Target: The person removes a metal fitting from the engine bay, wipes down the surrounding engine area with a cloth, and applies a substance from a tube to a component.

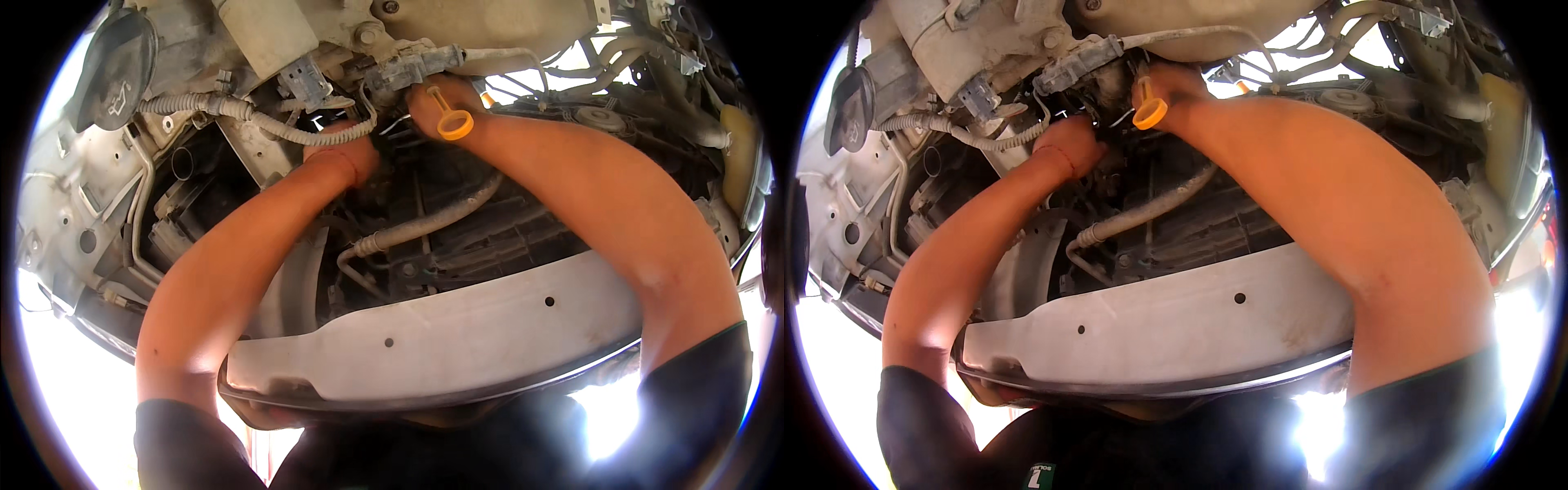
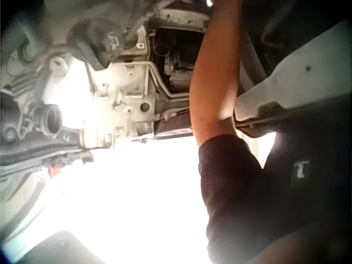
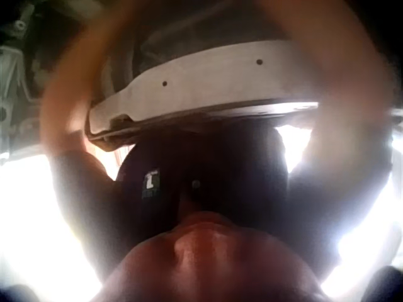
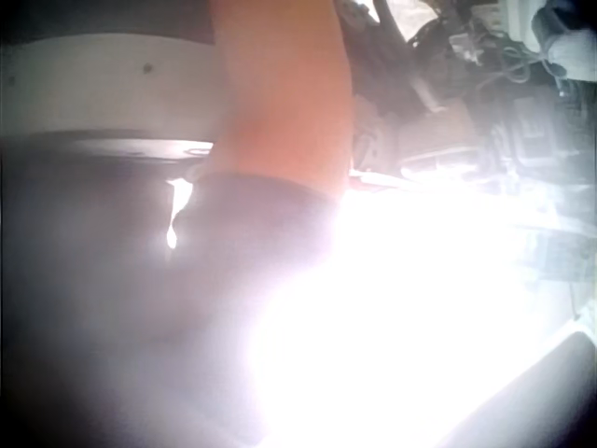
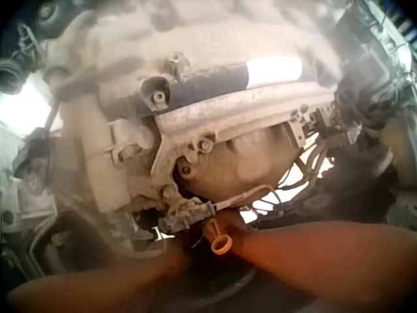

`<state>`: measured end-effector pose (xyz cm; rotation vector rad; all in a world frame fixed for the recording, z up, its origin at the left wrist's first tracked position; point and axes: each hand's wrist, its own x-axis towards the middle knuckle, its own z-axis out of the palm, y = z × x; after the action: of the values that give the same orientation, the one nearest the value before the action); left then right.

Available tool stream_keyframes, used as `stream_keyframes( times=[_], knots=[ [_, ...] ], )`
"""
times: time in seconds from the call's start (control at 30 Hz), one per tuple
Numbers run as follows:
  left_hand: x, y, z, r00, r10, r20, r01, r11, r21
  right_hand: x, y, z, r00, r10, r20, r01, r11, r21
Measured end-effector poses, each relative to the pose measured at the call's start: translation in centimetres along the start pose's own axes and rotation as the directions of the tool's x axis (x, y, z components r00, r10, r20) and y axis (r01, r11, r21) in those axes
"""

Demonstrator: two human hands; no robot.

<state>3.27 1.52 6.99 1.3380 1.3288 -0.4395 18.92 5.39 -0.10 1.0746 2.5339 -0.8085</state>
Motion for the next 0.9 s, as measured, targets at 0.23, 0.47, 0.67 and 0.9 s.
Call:
stream_keyframes(
  times=[0.23, 0.47, 0.67, 0.9],
  knots=[
    [-0.2, 2.9, -0.5, 0.992, -0.077, 0.1, 0.08, 0.997, -0.023, 0.0, 1.0, 1.4, 0.999, 0.016, -0.038, -0.011, 0.991, 0.135],
    [1.1, 3.1, 1.5, 0.999, 0.03, -0.026, -0.031, 0.999, -0.043, 0.0, 3.2, 6.6, 0.945, -0.005, -0.328, 0.16, 0.88, 0.448],
    [-0.1, -1.0, 0.0, 0.999, 0.034, -0.038, -0.016, 0.913, 0.408, 1.4, 2.2, 5.9, 0.983, 0.012, -0.182, 0.002, 0.997, 0.072],
    [0.5, -1.6, 0.5, 0.994, -0.035, -0.103, 0.066, 0.948, 0.311, 0.8, 1.9, 4.5, 0.992, 0.088, -0.092, -0.081, 0.994, 0.079]
  ],
)
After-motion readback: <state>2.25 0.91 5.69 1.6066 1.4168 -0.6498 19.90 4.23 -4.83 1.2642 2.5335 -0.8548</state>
